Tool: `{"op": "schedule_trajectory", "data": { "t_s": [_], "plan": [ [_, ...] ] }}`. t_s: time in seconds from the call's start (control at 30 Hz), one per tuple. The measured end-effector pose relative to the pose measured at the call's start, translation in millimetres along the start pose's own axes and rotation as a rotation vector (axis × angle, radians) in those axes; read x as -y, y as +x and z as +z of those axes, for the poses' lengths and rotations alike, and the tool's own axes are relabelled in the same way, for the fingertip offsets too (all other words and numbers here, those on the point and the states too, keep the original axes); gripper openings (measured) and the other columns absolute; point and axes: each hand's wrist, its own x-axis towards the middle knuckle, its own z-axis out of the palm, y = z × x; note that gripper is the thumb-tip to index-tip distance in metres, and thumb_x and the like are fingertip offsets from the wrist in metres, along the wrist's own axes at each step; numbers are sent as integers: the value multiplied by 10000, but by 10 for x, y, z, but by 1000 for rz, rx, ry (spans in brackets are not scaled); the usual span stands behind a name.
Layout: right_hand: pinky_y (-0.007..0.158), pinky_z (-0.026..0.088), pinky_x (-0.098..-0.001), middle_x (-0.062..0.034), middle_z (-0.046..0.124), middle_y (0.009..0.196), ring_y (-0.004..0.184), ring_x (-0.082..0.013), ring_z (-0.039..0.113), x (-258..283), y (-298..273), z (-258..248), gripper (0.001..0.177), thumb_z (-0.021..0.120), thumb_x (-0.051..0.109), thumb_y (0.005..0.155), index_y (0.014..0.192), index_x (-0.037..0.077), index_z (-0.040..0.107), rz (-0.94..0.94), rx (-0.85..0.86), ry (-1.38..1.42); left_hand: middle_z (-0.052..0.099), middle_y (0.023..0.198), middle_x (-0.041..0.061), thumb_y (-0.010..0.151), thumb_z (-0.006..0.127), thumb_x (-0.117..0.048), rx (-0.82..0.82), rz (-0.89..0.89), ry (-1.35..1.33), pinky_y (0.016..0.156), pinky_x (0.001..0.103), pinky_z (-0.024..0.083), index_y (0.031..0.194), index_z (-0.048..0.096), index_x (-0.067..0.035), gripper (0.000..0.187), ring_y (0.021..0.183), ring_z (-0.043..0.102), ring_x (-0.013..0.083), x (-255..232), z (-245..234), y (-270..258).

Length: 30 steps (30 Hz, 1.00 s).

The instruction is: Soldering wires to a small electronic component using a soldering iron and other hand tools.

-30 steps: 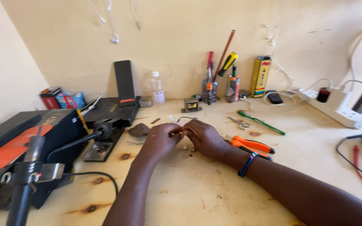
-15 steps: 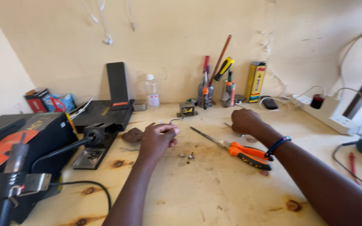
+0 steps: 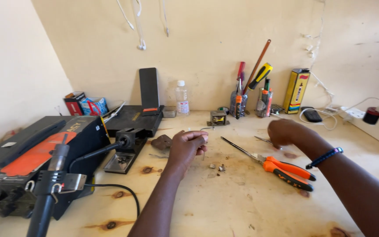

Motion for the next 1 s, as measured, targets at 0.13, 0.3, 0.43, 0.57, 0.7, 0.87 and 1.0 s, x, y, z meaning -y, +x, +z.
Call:
{"op": "schedule_trajectory", "data": {
  "t_s": [0.13, 0.3, 0.43, 0.57, 0.7, 0.87, 1.0],
  "plan": [
    [1075, 572, -486, -110, 870, 1047, 1182, -357, 783, 83, -176, -51, 331, 795, 225, 810, 1118, 114, 844, -29, -11, 5, 767, 851, 209, 883, 796, -38, 3, -23, 16, 644, 286, 702, 1128, 834, 22, 255, 665, 774, 207, -45, -16, -29],
    [981, 619, -503, -138, 844, 1037, 1075, -367, 803, 80, 22, 140, 410, 897, 182, 697, 1099, 133, 839, -69, -53, -36, 734, 850, 165, 944, 756, -97, 1, -72, -76, 679, 264, 671, 1146, 804, 63, 263, 693, 747, 196, 82, -33, 59],
    [960, 632, -497, -98, 835, 1049, 1099, -338, 804, 183, -125, 152, 409, 855, 239, 735, 1139, 177, 835, -47, -88, -32, 735, 856, 162, 943, 766, -110, 21, -117, -173, 676, 262, 671, 1131, 806, 49, 250, 714, 761, 210, 32, -38, 31],
    [969, 624, -490, -117, 820, 1083, 1102, -343, 797, 187, -121, 242, 320, 672, 206, 851, 1130, 132, 811, -12, -265, -8, 747, 875, 156, 948, 757, -92, 39, -140, -236, 726, 270, 680, 1130, 802, 42, 230, 748, 771, 212, 60, -67, 82],
    [914, 604, -589, -181, 752, 1053, 1042, -452, 752, 348, -259, 228, 260, 582, 219, 874, 1043, 78, 721, -182, -655, 319, 750, 924, 173, 925, 774, -48, 34, -119, -260, 786, 304, 690, 1187, 784, 62, 284, 803, 781, 222, 127, -91, 125],
    [819, 580, -598, -221, 653, 944, 970, -502, 696, 1128, -771, 234, 117, 624, 119, 879, 978, 74, 665, -425, -730, 800, 748, 992, 180, 868, 804, 44, 17, -92, -295, 848, 330, 687, 1250, 764, 78, 385, 857, 801, 262, 123, -103, 117],
    [822, 590, -492, -160, 699, 950, 905, -370, 717, 1427, -1222, 87, 194, 579, 100, 874, 1016, 152, 700, -404, -520, 1058, 736, 1029, 195, 861, 799, 88, -1, -68, -325, 891, 371, 682, 1283, 745, 85, 426, 912, 809, 309, 141, -115, 108]
  ]
}}
